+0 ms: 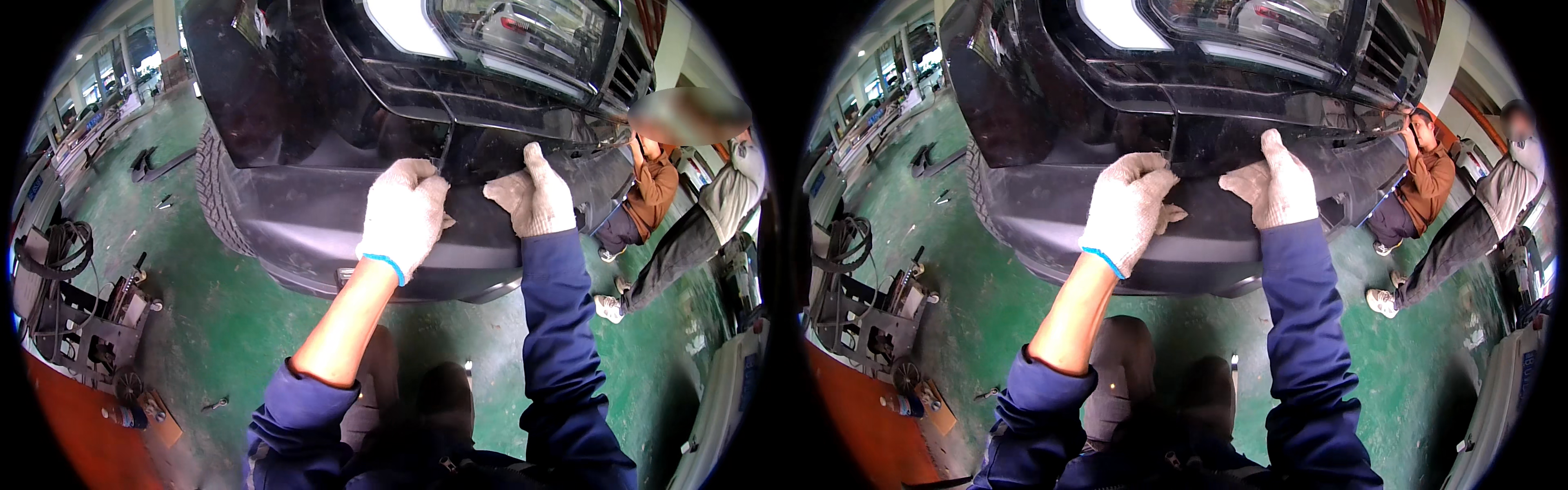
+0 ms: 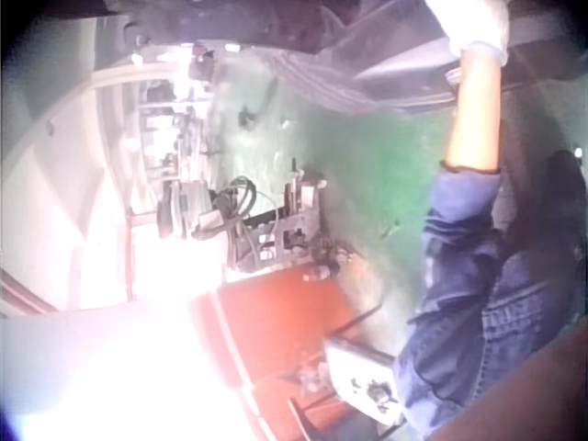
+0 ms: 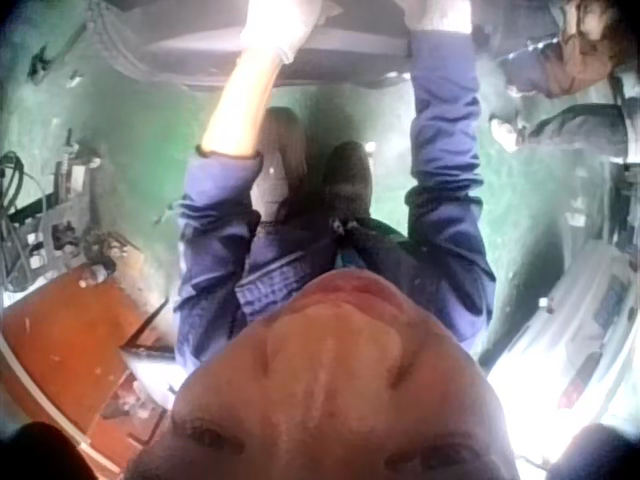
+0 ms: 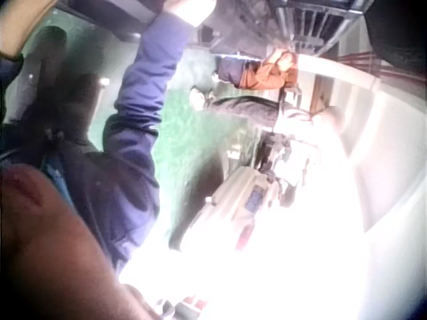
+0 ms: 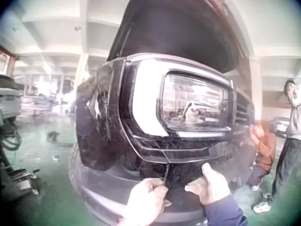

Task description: The person aligns and secures the front bumper to the car using both hands, repeatedly pressing clips and edges into place. A coworker assists on the opposite side of the bumper. The person also uses a small metal tool to pry and adjust the bumper edge near the headlight.

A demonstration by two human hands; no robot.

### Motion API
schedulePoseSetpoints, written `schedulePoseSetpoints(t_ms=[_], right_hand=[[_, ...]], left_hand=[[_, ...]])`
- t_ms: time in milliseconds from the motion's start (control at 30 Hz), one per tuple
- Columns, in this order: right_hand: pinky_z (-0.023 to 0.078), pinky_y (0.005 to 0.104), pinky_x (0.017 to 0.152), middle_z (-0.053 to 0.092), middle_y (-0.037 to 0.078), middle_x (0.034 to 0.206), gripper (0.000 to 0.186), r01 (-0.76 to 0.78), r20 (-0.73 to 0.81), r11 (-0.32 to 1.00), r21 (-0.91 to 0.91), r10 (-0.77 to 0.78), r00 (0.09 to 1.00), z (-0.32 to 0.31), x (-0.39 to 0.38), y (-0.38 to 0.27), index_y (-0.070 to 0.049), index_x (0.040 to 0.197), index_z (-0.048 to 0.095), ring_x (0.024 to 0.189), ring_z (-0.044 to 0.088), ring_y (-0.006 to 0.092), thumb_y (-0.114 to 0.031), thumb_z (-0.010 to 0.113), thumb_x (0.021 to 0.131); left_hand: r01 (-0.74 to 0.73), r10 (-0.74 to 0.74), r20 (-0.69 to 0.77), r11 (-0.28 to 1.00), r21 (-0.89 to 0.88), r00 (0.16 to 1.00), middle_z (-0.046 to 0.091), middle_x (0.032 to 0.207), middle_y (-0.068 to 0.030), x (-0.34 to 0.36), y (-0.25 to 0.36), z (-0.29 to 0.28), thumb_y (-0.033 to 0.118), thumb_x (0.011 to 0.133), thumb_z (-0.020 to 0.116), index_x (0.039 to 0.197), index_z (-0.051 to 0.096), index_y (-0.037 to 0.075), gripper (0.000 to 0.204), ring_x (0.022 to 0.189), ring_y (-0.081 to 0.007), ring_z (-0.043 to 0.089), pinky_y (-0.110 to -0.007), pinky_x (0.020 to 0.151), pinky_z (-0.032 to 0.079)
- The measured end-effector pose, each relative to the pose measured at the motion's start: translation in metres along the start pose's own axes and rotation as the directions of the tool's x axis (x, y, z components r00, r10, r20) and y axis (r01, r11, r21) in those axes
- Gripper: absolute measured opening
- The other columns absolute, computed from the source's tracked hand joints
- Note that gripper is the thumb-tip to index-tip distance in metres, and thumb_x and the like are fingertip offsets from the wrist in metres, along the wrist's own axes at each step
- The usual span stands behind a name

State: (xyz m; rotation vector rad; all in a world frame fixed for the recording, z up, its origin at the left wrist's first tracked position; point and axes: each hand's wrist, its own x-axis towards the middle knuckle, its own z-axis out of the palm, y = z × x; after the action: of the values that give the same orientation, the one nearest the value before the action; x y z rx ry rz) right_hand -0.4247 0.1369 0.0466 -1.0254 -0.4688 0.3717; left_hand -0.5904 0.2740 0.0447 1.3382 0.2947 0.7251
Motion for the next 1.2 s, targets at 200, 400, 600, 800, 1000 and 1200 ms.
schedulePoseSetpoints(t_ms=[200,400,600,800,1000,1200], right_hand=[[0.060,0.0440,0.063,0.065,0.017,0.074,0.039,0.003,0.009,0.990,0.142,-0.004,1.000,0.010,0.002,0.001,0.003,0.110,0.062,0.059,0.066,0.0301,-0.032,0.072,0.096],[0.049,0.0364,0.053,0.064,0.010,0.071,0.039,0.044,-0.032,0.997,0.058,-0.042,0.999,0.006,0.000,0.009,-0.004,0.108,0.068,0.054,0.057,0.0213,-0.038,0.077,0.091],[0.049,0.0327,0.053,0.066,0.010,0.080,0.043,-0.007,-0.072,0.987,0.161,0.019,0.997,0.008,0.002,0.009,0.000,0.108,0.067,0.056,0.057,0.0199,-0.037,0.079,0.089],[0.054,0.0347,0.057,0.067,0.012,0.088,0.044,-0.003,0.006,0.986,0.169,0.002,1.000,0.011,-0.010,0.002,0.003,0.115,0.063,0.060,0.060,0.0214,-0.032,0.076,0.092],[0.056,0.0358,0.059,0.067,0.013,0.093,0.049,-0.035,0.019,0.988,0.152,0.033,0.999,0.006,-0.010,0.004,0.007,0.120,0.058,0.062,0.062,0.0224,-0.032,0.074,0.094],[0.059,0.0359,0.064,0.068,0.012,0.095,0.050,-0.013,0.011,0.987,0.163,0.011,1.000,0.013,-0.010,0.004,0.006,0.120,0.058,0.070,0.065,0.0201,-0.037,0.069,0.097]], left_hand=[[-0.216,0.250,-0.067,0.921,0.324,0.966,0.065,0.078,-0.0103,0.010,-0.017,0.004,0.023,0.095,0.069,0.106,0.066,-0.008,0.033,0.062,-0.0160,0.064,-0.032,0.061,0.060],[-0.240,0.295,-0.042,0.845,0.478,0.955,0.070,0.085,-0.0153,0.016,-0.024,0.004,0.025,0.097,0.066,0.105,0.066,-0.007,0.033,0.071,-0.0178,0.070,-0.032,0.061,0.060],[-0.275,0.352,-0.045,0.799,0.534,0.935,0.072,0.083,-0.0179,0.011,-0.023,0.008,0.025,0.098,0.064,0.105,0.067,-0.006,0.032,0.070,-0.0216,0.071,-0.034,0.062,0.059],[-0.354,0.713,-0.026,0.380,0.855,0.701,0.070,0.095,-0.0207,-0.010,-0.009,0.022,0.021,0.093,0.068,0.109,0.068,-0.002,0.028,0.080,-0.0383,0.070,-0.043,0.073,0.056],[-0.457,0.834,-0.063,0.362,0.812,0.548,0.065,0.111,-0.0212,-0.002,-0.026,0.044,0.010,0.091,0.067,0.120,0.061,-0.003,0.033,0.095,-0.0395,0.066,-0.043,0.082,0.055],[-0.456,0.740,-0.336,0.640,0.618,0.583,0.068,0.086,-0.0081,0.012,-0.031,0.056,0.009,0.091,0.072,0.111,0.065,-0.005,0.026,0.076,-0.0103,0.057,-0.027,0.071,0.051]])
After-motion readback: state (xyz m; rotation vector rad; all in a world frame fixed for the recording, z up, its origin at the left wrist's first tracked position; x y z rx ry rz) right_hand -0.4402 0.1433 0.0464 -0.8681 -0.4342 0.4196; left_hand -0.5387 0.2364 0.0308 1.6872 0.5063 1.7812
